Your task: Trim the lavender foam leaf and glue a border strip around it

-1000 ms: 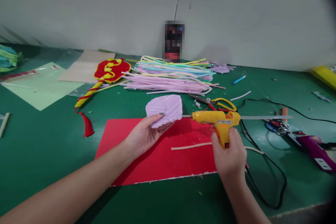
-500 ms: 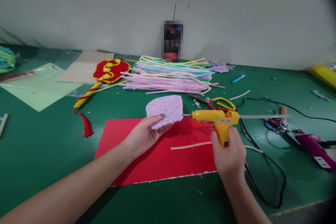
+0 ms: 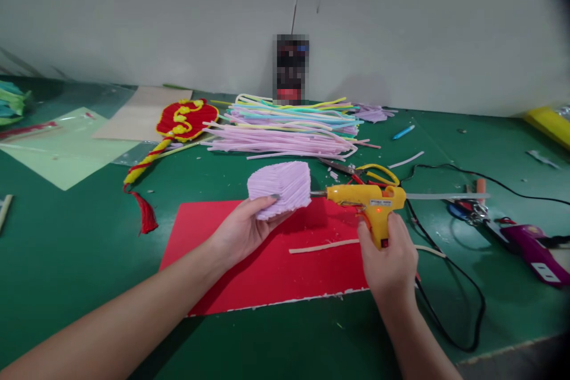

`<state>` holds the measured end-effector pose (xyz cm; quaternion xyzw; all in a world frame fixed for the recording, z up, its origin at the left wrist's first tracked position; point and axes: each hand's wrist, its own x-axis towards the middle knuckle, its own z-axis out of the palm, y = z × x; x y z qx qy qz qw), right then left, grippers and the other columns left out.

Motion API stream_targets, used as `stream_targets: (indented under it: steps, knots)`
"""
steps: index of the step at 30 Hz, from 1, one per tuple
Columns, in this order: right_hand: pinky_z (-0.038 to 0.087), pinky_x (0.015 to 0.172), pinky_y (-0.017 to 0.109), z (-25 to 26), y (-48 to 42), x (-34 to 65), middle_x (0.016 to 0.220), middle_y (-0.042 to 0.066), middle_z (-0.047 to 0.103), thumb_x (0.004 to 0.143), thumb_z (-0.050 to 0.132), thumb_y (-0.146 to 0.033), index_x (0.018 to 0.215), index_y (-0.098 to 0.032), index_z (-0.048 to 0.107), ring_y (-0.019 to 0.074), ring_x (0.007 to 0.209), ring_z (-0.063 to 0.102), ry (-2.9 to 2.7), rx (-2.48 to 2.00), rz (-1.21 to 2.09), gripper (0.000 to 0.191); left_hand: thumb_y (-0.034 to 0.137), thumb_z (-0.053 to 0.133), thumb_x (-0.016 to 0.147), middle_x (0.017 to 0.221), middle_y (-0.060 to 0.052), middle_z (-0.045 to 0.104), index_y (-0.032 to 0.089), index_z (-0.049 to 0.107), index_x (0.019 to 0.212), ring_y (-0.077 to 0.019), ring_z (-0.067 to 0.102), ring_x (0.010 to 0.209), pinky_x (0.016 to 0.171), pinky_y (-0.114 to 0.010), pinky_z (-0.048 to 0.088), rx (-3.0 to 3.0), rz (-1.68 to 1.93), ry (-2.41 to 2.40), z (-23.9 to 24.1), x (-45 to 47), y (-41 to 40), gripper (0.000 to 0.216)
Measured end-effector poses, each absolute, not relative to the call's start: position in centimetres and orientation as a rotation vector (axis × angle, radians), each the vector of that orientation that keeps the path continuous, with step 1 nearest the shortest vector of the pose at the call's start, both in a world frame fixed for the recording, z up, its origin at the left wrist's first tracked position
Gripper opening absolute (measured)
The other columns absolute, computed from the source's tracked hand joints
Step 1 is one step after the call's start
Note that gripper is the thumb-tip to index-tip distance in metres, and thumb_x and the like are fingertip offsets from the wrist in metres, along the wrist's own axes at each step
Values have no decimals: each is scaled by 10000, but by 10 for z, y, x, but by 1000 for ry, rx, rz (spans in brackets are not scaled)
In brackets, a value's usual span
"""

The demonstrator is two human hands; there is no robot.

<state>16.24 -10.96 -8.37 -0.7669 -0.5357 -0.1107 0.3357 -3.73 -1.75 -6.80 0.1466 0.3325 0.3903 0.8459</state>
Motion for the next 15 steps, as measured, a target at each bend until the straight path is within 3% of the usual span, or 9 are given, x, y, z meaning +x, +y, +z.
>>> stream_targets:
  steps: [4, 8, 12, 15]
  knots:
    - [388, 542, 309, -83, -109, 162, 699, 26, 464, 787, 537, -378, 776, -191, 473, 193, 634, 475, -1321, -2067, -241, 197, 62, 531, 781, 1020, -134, 693, 85, 559, 1190, -228, 657, 944, 920, -326, 489, 334, 815, 672, -69, -38, -19, 411]
    - [423, 612, 338, -81, -107, 165, 849, 77, 526, 738, 591, -474, 952, -156, 507, 237, 764, 522, -1166, -2235, -127, 393, 49, 543, 778, 1019, -113, 697, 100, 554, 1202, -226, 656, 946, 949, -345, 473, 377, 816, 656, -69, -38, -20, 427]
    - [432, 677, 364, -81, -106, 176, 1040, 136, 532, 742, 562, -537, 1121, -130, 480, 281, 908, 526, -1014, -2334, -57, 562, 92, 519, 827, 1057, -113, 685, 88, 605, 1115, -223, 647, 964, 948, -372, 480, 413, 798, 660, -71, -36, -20, 301]
    - [428, 724, 382, -86, -106, 188, 1050, 150, 534, 746, 548, -554, 1127, -124, 504, 290, 929, 521, -1023, -2318, -80, 577, 173, 483, 874, 1123, -112, 659, 94, 641, 1034, -235, 619, 1024, 945, -393, 485, 425, 792, 659, -75, -35, -19, 239]
